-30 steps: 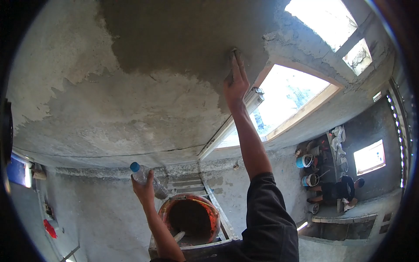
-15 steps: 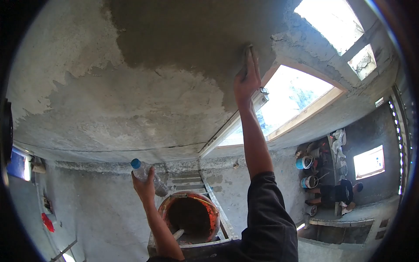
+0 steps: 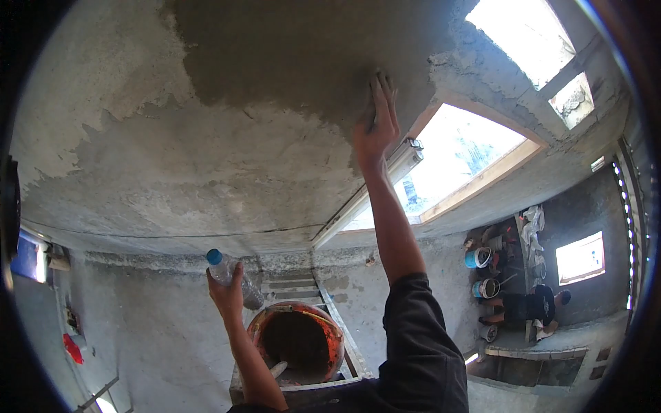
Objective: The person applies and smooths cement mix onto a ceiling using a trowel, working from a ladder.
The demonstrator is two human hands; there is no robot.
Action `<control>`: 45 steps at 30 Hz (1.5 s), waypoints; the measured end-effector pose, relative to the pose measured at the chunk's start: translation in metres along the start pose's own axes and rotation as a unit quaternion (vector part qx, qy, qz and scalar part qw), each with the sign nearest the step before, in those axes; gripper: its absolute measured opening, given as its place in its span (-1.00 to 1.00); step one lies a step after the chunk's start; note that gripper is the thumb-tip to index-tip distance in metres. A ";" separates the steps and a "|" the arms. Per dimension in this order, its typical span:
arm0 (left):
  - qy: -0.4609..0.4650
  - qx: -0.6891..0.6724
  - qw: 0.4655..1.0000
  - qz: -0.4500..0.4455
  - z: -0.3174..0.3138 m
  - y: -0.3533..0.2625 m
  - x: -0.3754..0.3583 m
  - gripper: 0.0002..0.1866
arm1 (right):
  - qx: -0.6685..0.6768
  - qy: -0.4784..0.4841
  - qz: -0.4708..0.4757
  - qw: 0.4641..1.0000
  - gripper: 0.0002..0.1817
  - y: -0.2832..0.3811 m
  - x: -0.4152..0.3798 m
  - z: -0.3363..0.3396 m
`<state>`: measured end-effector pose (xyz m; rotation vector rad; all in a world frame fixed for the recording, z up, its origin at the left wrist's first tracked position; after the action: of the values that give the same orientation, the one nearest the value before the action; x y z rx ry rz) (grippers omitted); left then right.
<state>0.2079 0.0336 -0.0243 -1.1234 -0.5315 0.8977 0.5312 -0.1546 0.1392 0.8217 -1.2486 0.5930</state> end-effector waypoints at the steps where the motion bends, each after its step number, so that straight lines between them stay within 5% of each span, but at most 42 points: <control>1: -0.001 0.006 1.000 -0.001 0.000 0.000 0.000 -0.40 | 0.001 -0.036 0.045 0.998 -0.53 -0.002 0.007 -0.003; 4: 0.001 0.006 1.000 0.002 0.000 0.000 -0.001 -0.41 | 0.007 0.042 -0.008 0.999 -0.34 -0.007 -0.024 -0.021; 9: -0.011 0.009 1.000 0.009 -0.001 -0.005 -0.002 -0.42 | 0.043 0.277 0.047 0.959 -0.28 0.006 -0.099 -0.012; 14: -0.001 0.000 1.000 0.003 -0.001 -0.001 -0.001 -0.40 | 0.012 0.094 0.060 0.994 -0.29 0.020 -0.027 0.004; 17: 0.003 0.013 1.000 0.007 0.000 0.002 0.000 -0.38 | -0.001 0.072 0.059 0.996 -0.29 -0.006 -0.005 -0.013; 21: -0.016 0.005 1.000 -0.004 0.000 -0.002 -0.001 -0.38 | -0.030 0.160 0.102 0.981 -0.31 -0.014 -0.065 -0.015; 23: -0.013 0.009 1.000 0.016 0.000 -0.002 -0.002 -0.39 | -0.019 0.277 0.015 0.961 -0.31 -0.009 -0.093 -0.004; 27: 0.000 -0.015 1.000 0.023 0.001 -0.003 -0.002 -0.41 | -0.004 0.206 0.063 0.976 -0.29 -0.008 -0.064 0.005; 29: -0.013 0.006 1.000 -0.002 0.000 -0.004 -0.002 -0.43 | -0.041 0.080 0.076 0.993 -0.27 0.000 -0.014 0.004; 33: 0.009 0.000 1.000 0.021 0.000 -0.002 -0.001 -0.43 | -0.035 0.074 0.039 0.996 -0.28 -0.019 -0.015 -0.009; 38: 0.005 -0.012 1.000 0.025 0.000 -0.003 -0.001 -0.44 | 0.000 0.291 0.030 0.956 -0.33 -0.005 -0.095 0.010; 45: 0.009 -0.013 1.000 0.024 0.001 -0.006 -0.001 -0.47 | -0.011 0.104 0.033 0.994 -0.32 -0.008 -0.007 -0.005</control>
<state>0.2082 0.0327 -0.0185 -1.1717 -0.5049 0.9242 0.5390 -0.1552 0.1296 0.6839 -1.0921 0.6997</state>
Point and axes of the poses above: each hand's wrist, its own x-axis towards the middle knuckle, its own z-axis out of the back of the hand, y = z × x, the point moved 1 cm from there along x, towards the middle knuckle, and after that the axes turned 2 degrees about -x, right-handed, at the moved point
